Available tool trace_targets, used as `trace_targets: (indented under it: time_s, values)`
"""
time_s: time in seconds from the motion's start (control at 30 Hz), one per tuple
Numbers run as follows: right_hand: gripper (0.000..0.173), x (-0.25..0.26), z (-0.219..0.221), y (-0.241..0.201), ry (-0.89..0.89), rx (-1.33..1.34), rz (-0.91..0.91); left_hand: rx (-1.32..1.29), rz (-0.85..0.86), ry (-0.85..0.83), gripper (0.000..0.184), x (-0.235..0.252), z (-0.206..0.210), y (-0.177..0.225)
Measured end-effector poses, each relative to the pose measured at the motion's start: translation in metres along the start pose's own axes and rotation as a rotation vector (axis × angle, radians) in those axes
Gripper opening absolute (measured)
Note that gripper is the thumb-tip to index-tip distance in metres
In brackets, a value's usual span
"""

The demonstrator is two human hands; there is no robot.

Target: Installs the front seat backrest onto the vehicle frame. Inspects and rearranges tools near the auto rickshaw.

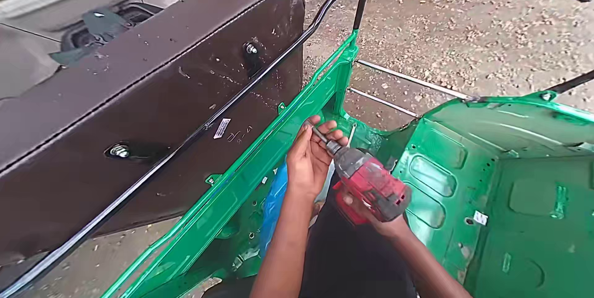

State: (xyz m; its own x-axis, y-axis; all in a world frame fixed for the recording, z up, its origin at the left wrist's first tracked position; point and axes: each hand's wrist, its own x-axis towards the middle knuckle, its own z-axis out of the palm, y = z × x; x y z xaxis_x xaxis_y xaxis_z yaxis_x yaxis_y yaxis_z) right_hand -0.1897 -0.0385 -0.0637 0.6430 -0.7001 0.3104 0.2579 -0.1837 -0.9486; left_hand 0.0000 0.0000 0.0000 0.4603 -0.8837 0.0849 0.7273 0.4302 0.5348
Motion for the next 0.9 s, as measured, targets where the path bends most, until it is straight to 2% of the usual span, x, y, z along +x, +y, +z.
trace_targets:
  time_s: [0.07, 0.13, 0.3, 0.43, 0.57, 0.73, 0.9]
  values:
    - [0.046, 0.031, 0.017, 0.007, 0.008, -0.027, 0.029, 0.047, 0.066, 0.206, 0.032, 0.015, -0.015, 0.005]
    - [0.047, 0.055, 0.028, 0.027, -0.023, -0.029, 0.106, 0.042, 0.102, 0.28, 0.031, 0.029, -0.025, 0.011]
    - [0.029, 0.068, 0.046, 0.082, -0.056, 0.077, 0.112, 0.089, 0.09, 0.282, 0.03, 0.046, -0.033, 0.01]
    - [0.021, 0.066, 0.051, 0.085, -0.076, 0.282, 0.212, 0.1, 0.065, 0.267, 0.022, 0.05, -0.052, 0.003]
    - [0.013, 0.073, 0.056, 0.093, -0.092, 0.439, 0.198, 0.15, 0.079, 0.227, 0.021, 0.057, -0.052, 0.004]
    - [0.021, 0.083, 0.058, 0.094, -0.111, 0.498, 0.221, 0.156, 0.096, 0.231, 0.019, 0.062, -0.051, 0.007]
    - [0.022, 0.084, 0.056, 0.099, -0.149, 0.529, 0.247, 0.157, 0.115, 0.257, 0.019, 0.06, -0.054, 0.005]
